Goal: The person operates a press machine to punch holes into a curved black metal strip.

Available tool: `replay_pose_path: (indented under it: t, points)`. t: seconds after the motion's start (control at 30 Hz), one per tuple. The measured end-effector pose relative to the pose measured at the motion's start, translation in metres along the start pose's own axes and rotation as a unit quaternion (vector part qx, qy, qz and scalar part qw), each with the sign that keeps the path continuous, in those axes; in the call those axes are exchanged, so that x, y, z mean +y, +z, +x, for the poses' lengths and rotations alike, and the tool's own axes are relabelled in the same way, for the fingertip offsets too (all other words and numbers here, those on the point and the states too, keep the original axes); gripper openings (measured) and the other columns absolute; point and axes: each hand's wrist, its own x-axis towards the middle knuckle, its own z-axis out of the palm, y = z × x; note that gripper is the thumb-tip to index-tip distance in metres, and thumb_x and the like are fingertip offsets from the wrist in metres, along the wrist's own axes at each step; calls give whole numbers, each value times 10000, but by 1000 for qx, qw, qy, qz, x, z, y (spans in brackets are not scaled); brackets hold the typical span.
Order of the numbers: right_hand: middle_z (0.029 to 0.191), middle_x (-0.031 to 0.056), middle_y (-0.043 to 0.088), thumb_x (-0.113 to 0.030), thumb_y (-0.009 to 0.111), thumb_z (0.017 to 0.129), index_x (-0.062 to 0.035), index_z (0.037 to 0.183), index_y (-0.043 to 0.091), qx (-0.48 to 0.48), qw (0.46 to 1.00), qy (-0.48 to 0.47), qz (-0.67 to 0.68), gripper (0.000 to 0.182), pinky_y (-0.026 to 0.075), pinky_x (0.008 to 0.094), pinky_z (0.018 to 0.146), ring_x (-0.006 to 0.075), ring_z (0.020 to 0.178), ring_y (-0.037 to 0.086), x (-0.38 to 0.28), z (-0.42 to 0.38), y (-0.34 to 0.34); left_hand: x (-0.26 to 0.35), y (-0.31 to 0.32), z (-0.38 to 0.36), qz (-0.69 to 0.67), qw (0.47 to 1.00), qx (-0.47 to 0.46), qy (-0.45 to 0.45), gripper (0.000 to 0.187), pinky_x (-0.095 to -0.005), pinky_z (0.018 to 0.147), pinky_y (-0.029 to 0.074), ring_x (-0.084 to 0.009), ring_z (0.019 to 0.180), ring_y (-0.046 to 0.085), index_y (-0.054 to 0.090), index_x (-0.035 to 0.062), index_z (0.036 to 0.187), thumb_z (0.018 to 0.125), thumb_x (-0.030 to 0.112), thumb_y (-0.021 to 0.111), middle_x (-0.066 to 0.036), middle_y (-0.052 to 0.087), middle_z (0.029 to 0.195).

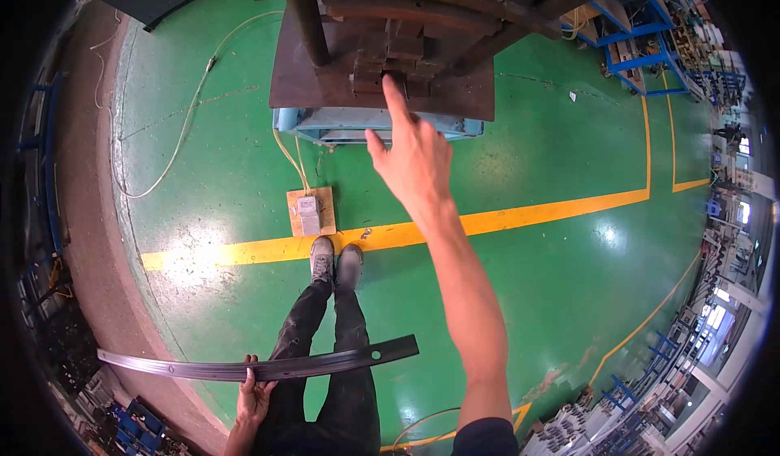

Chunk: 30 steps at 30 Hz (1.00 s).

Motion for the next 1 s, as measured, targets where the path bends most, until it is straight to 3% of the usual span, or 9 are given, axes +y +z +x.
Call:
replay_pose_path:
  t: [0.17, 0.4, 0.63, 0.73, 0.83, 0.9, 0.97, 1.0]
  points:
    - [735, 184, 667, -290, 713, 823, -80, 1393, 458, -50, 979, 87, -177, 659, 550, 453, 606, 363, 674, 683, -21, -9, -14, -4, -8, -2, 38, 999, -5, -9, 610, -445, 850, 607, -264, 1214, 551, 174, 48, 1500, 1000, 173, 501, -125, 359, 1480]
    - [835, 181, 676, -240, 728, 816, -142, 1431, 405, -52, 994, 80, -61, 701, 545, 460, 608, 349, 707, 680, -19, -69, -22, -8, -10, 1, 93, 996, -1, -11, 646, -428, 852, 605, -290, 1223, 543, 182, 26, 1497, 982, 178, 542, -162, 336, 1495]
    - [842, 197, 678, -210, 733, 807, -215, 1498, 291, -52, 998, 24, -35, 821, 545, 486, 648, 371, 724, 672, 1, -11, -7, -7, -2, 1, 109, 994, 25, 18, 647, -416, 863, 600, -260, 1230, 537, 210, 57, 1498, 975, 198, 563, -121, 336, 1508]
    - [767, 179, 675, -217, 733, 807, -163, 1393, 469, -39, 994, 76, -65, 646, 544, 476, 640, 362, 693, 671, 3, -6, -7, -9, 1, 1, 105, 993, 35, 43, 586, -415, 867, 600, -240, 1215, 550, 248, 84, 1494, 991, 184, 532, -78, 339, 1516]
    - [697, 145, 665, -221, 735, 805, -76, 1126, 652, 69, 971, 158, -168, 361, 547, 455, 629, 346, 652, 670, 5, -32, -6, -11, 0, 3, 131, 987, 38, 83, 613, -403, 851, 598, -241, 1218, 545, 247, 70, 1495, 984, 212, 552, -98, 334, 1521]
    - [692, 127, 669, -221, 735, 808, -20, 849, 669, 117, 979, 147, -76, 215, 522, 438, 581, 329, 592, 650, 9, -63, -8, -12, 4, 5, 155, 980, 45, 115, 654, -398, 831, 590, -247, 1220, 540, 248, 50, 1496, 970, 241, 585, -138, 338, 1517]
    - [652, 77, 642, -255, 734, 829, -8, 813, 633, 88, 986, 115, 78, 268, 471, 375, 519, 226, 517, 601, 8, -102, -6, -10, 18, 8, 182, 969, 65, 156, 648, -395, 813, 588, -252, 1215, 538, 266, 37, 1487, 969, 255, 588, -143, 359, 1505]
    - [638, 50, 618, -275, 727, 846, -13, 800, 620, 51, 972, 168, 154, 287, 442, 338, 506, 164, 519, 562, 8, -129, -1, -6, 31, 10, 196, 962, 75, 177, 646, -393, 803, 588, -254, 1213, 537, 275, 30, 1483, 969, 261, 590, -145, 369, 1499]
